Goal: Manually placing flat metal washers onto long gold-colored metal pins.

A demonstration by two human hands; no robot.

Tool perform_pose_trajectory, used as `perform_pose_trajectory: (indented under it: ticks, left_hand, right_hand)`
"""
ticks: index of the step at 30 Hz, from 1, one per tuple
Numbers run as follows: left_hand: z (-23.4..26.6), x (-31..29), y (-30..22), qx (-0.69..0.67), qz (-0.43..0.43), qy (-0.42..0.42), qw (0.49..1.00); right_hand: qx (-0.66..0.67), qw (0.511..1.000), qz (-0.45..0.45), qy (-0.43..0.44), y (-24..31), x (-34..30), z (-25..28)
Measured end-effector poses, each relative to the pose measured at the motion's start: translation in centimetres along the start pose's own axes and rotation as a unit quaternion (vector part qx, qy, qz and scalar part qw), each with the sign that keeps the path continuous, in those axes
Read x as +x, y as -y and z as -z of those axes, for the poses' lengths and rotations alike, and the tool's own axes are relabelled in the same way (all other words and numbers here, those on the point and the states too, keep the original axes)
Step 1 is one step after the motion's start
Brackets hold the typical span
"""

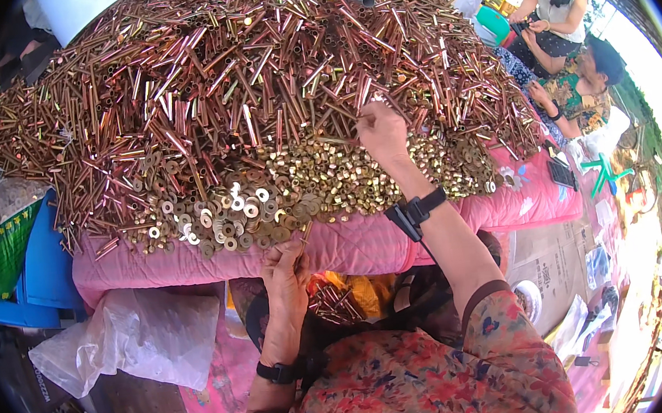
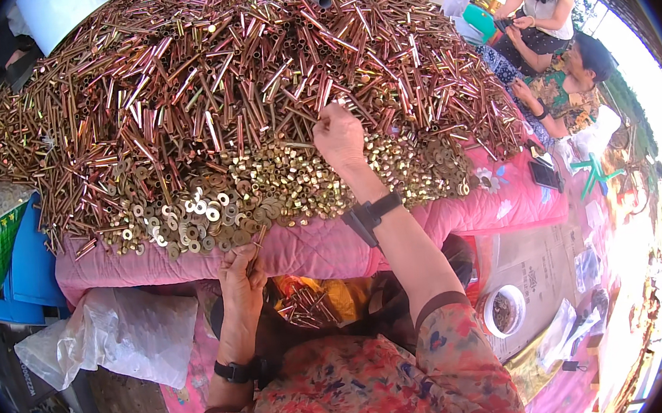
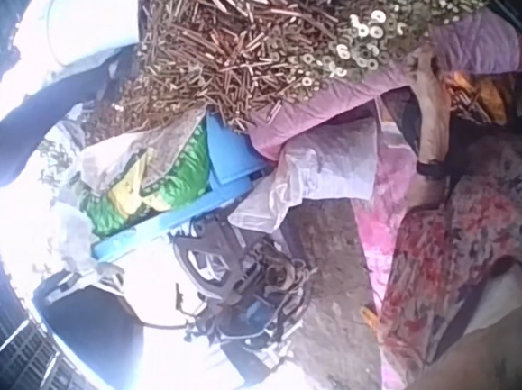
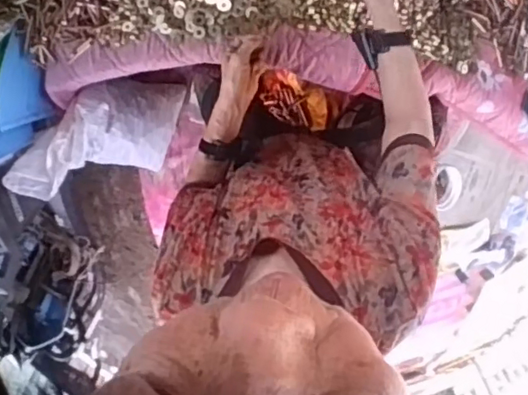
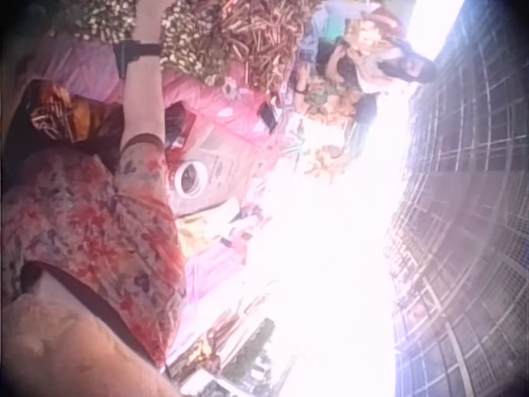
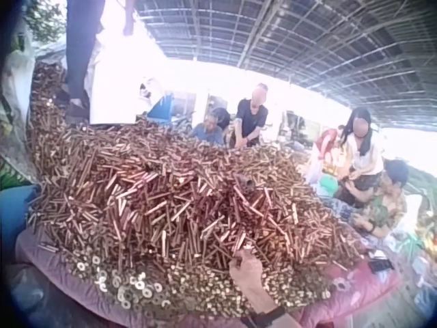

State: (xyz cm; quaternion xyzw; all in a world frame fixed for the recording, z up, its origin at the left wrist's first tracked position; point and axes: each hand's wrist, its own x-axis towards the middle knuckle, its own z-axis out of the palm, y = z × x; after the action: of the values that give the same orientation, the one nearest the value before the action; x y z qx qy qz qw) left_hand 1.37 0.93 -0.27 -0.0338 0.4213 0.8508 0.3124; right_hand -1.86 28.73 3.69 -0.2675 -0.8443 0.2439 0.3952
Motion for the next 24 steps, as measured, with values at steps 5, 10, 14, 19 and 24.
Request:
perform_pose_trajectory:
  ticks: [5,10,14,19,24]
  left_hand:
    - [0.6,-0.1,0.6,0.003,0.003,-0.019,1.0]
    - [1.5,-0.2,0.3,0.01,0.006,-0.034,0.999]
    - [1.1,-0.2,0.0,-0.001,-0.006,-0.021,1.0]
    - [1.0,-0.6,-0.5,0.021,-0.02,-0.019,0.999]
    - [0.6,-0.7,-0.4,-0.005,-0.016,0.008,1.0]
  right_hand:
    - [-0.086,0.98,0.061,0.171,2.4,-2.3,-1.5]
    - [-0.151,0.97,0.076,0.176,2.9,-4.3,-1.0]
    - [-0.168,0.967,0.135,0.134,1.7,-4.1,-0.9]
    - [0.098,0.984,0.005,0.152,5.6,-8.0,1.7]
    - [0.481,0.814,-0.248,0.212,6.8,-11.9,3.3]
